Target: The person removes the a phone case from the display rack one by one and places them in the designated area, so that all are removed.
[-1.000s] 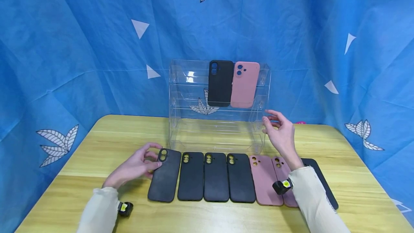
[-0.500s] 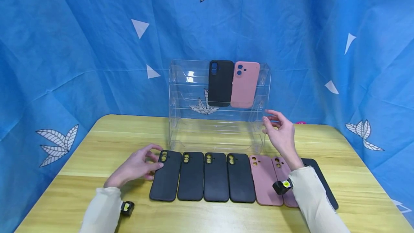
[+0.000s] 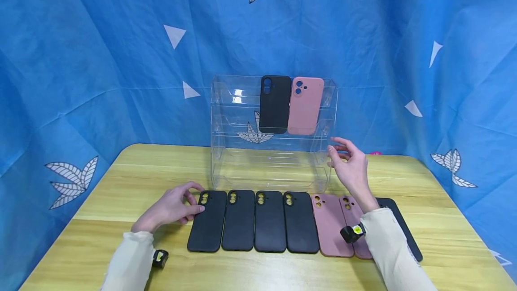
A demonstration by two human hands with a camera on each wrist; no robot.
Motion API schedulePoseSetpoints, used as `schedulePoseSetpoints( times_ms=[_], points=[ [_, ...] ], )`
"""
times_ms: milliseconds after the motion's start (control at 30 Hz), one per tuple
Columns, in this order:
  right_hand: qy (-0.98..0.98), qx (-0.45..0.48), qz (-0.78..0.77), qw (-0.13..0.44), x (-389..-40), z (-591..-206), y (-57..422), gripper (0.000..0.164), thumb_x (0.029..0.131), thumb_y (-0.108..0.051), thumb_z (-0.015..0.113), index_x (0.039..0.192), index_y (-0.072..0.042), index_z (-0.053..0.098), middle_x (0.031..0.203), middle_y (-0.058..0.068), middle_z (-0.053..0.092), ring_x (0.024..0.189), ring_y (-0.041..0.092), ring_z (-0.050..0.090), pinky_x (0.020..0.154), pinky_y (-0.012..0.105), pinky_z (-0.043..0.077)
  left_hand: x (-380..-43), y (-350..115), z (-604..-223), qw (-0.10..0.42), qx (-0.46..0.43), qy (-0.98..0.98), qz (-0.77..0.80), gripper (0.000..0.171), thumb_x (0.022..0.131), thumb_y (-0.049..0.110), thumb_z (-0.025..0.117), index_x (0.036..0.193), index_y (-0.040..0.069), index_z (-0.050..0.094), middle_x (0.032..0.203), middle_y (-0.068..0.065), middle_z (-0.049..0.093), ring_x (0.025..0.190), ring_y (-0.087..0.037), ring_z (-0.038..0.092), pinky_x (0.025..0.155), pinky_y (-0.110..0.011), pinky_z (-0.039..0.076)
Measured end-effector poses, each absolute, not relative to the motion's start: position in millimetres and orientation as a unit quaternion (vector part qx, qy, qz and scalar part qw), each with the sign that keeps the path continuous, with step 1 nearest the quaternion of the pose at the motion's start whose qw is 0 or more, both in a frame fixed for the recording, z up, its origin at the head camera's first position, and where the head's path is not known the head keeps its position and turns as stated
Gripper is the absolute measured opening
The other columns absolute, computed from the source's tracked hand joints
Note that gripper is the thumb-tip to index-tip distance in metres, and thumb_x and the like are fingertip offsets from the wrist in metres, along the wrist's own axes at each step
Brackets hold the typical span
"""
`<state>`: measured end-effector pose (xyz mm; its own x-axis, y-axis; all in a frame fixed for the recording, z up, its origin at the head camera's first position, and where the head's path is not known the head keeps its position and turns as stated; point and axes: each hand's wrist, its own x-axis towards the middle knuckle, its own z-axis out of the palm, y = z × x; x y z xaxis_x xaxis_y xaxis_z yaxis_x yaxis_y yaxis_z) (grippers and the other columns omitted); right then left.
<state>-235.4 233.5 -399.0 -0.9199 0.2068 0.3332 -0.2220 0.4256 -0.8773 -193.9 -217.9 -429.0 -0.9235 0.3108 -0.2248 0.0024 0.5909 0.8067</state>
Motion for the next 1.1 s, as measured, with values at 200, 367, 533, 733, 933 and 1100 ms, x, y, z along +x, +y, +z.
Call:
schedulePoseSetpoints(
  times_ms=[200,367,533,733,933,1100],
  points=[
    [-0.822,0.003,0.534,0.199,-236,-399,233,0.038,0.103,-0.023,0.062,0.138,-0.009,0.062,0.118,0.017,0.067,0.088,-0.001,0.067,0.069,0.027,0.064,-197,-228,-429,0.187,0.087,0.852,0.481,0.051,0.094,0.02,0.075,0.138,0.006,0.053,0.107,-0.016,0.062,0.075,-0.021,0.067,0.061,-0.033,0.06],
    [-0.831,-0.003,0.521,0.196,-236,-398,233,0.038,0.104,-0.02,0.059,0.139,-0.006,0.06,0.119,0.02,0.066,0.089,-0.003,0.066,0.071,0.027,0.065,-200,-234,-426,0.166,0.093,0.843,0.503,0.053,0.096,0.024,0.072,0.141,0.005,0.052,0.121,-0.02,0.061,0.092,-0.024,0.071,0.073,-0.035,0.062],
    [-0.831,-0.005,0.521,0.195,-236,-398,233,0.038,0.104,-0.02,0.059,0.139,-0.006,0.06,0.12,0.02,0.066,0.089,-0.004,0.066,0.072,0.03,0.065,-201,-234,-418,0.123,0.108,0.831,0.532,0.054,0.098,0.023,0.07,0.143,0.003,0.05,0.131,-0.027,0.059,0.104,-0.033,0.071,0.081,-0.038,0.063],
    [-0.828,-0.002,0.524,0.198,-235,-397,232,0.038,0.103,-0.025,0.06,0.138,-0.008,0.062,0.118,0.017,0.066,0.091,0.002,0.068,0.07,0.029,0.065,-203,-223,-405,0.062,0.112,0.824,0.553,0.052,0.099,0.027,0.069,0.144,0.007,0.052,0.133,-0.027,0.06,0.114,-0.039,0.068,0.087,-0.035,0.063],
    [-0.832,0.0,0.517,0.201,-235,-397,233,0.037,0.104,-0.025,0.06,0.136,-0.008,0.062,0.116,0.016,0.067,0.097,0.018,0.072,0.069,0.028,0.065,-205,-208,-388,0.02,0.102,0.817,0.567,0.05,0.099,0.032,0.069,0.143,0.015,0.054,0.134,-0.019,0.062,0.115,-0.024,0.07,0.09,-0.026,0.061],
    [-0.835,0.003,0.511,0.203,-235,-397,233,0.036,0.104,-0.024,0.059,0.137,-0.009,0.062,0.116,0.015,0.068,0.096,0.016,0.072,0.07,0.032,0.065,-210,-191,-372,-0.028,0.115,0.807,0.578,0.049,0.098,0.03,0.069,0.143,0.017,0.055,0.132,-0.014,0.064,0.112,-0.02,0.069,0.089,-0.024,0.061]
  ],
)
